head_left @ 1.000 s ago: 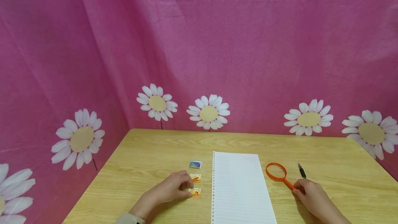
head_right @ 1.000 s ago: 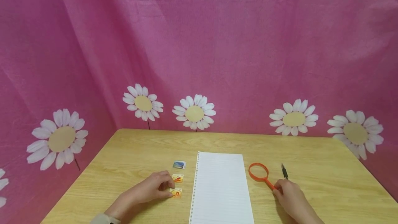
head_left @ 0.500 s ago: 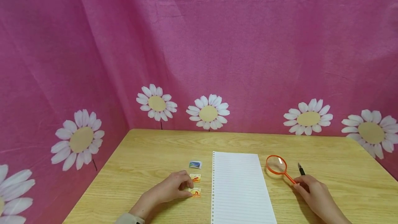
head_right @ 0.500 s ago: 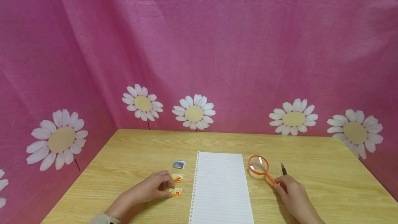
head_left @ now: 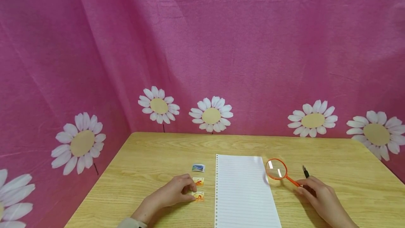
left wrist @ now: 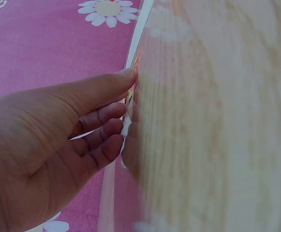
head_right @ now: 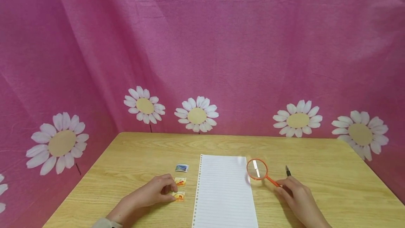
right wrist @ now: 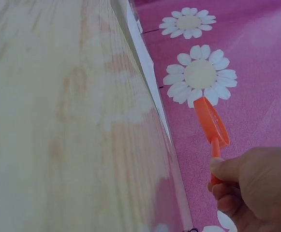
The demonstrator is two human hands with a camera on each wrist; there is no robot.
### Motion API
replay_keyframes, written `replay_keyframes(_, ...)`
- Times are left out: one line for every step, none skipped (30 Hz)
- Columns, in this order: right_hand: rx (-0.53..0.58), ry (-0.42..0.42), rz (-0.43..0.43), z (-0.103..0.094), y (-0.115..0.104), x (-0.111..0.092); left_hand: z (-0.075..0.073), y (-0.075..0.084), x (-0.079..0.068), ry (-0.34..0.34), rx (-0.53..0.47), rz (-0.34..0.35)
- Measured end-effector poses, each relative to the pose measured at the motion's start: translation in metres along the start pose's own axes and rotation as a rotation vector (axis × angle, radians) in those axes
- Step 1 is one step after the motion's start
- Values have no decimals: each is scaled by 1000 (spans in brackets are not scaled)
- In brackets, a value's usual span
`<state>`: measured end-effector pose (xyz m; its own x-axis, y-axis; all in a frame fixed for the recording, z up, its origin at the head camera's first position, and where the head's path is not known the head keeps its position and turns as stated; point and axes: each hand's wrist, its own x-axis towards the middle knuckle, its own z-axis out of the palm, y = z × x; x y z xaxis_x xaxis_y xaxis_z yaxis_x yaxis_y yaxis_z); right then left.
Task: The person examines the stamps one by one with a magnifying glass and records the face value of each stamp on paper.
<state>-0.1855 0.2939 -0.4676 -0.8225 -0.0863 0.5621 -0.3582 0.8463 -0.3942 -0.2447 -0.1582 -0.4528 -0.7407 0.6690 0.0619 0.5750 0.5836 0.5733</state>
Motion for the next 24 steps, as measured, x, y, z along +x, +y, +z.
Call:
replay_keyframes(7, 6, -12, 0, 0, 0, 0, 0, 0, 1, 1, 3)
replay_keyframes(12, 11, -22, 0, 1, -1, 0, 0, 0, 2, 2, 8)
replay_keyframes(14, 17, -33, 0, 1, -1, 0, 0, 0, 3, 4, 13)
replay_keyframes(20, 19, -38, 0, 1, -1, 0, 0, 0, 4, 7, 18)
replay_keyframes(23, 19, -40, 0, 1, -1, 0, 0, 1, 5, 11, 24)
replay_keyframes(25, 18, -43, 0, 1, -1, 1, 0, 1, 6, 14, 28)
replay_keyframes(28, 18, -45, 0, 1, -1, 1, -1, 1, 7, 16, 33)
replay_keyframes(30, 18, -49, 1, 1, -1, 0, -1, 1, 7, 16, 35)
replay_keyframes(33, 16, -51, 1, 1, -1, 0, 0, 1, 8, 15, 34)
replay_keyframes(37, 18, -57, 1, 1, -1, 0, 0, 1, 8, 15, 34)
replay_keyframes(38, 22, -67, 1, 1, -1, 0, 0, 1, 7, 13, 33)
replay_keyframes(42, 29, -82, 1, 0, -1, 0, 0, 1, 5, 9, 32)
replay_keyframes(48, 36, -100, 2, 0, -1, 0, 0, 1, 4, 7, 31)
replay_keyframes(54, 41, -116, 2, 0, 0, 0, 0, 1, 5, 10, 34)
replay_keyframes(63, 48, -135, 3, -1, 0, 0, 0, 1, 5, 10, 32)
replay_keyframes(75, 54, -156, 3, -1, 1, 0, 0, 1, 3, 10, 30)
replay_keyframes(87, 57, -175, 4, -2, 1, 0, 0, 1, 3, 11, 29)
replay_keyframes(101, 59, -193, 5, -2, 1, 0, 0, 1, 2, 9, 26)
replay_keyframes(116, 59, -204, 6, -2, 2, 0, 0, 1, 2, 11, 23)
replay_keyframes(130, 56, -215, 6, -3, 2, 0, 0, 1, 3, 12, 18)
replay_keyframes(145, 56, -229, 6, -3, 2, 0, 0, 1, 2, 10, 9)
replay_keyframes(153, 57, -239, 7, -4, 2, 0, 0, 1, 1, 12, 4)
replay_keyframes(156, 58, -249, 7, -4, 3, 0, 0, 1, 1, 13, -2)
replay_keyframes(163, 59, -258, 8, -5, 3, 0, 0, 0, 1, 11, -9)
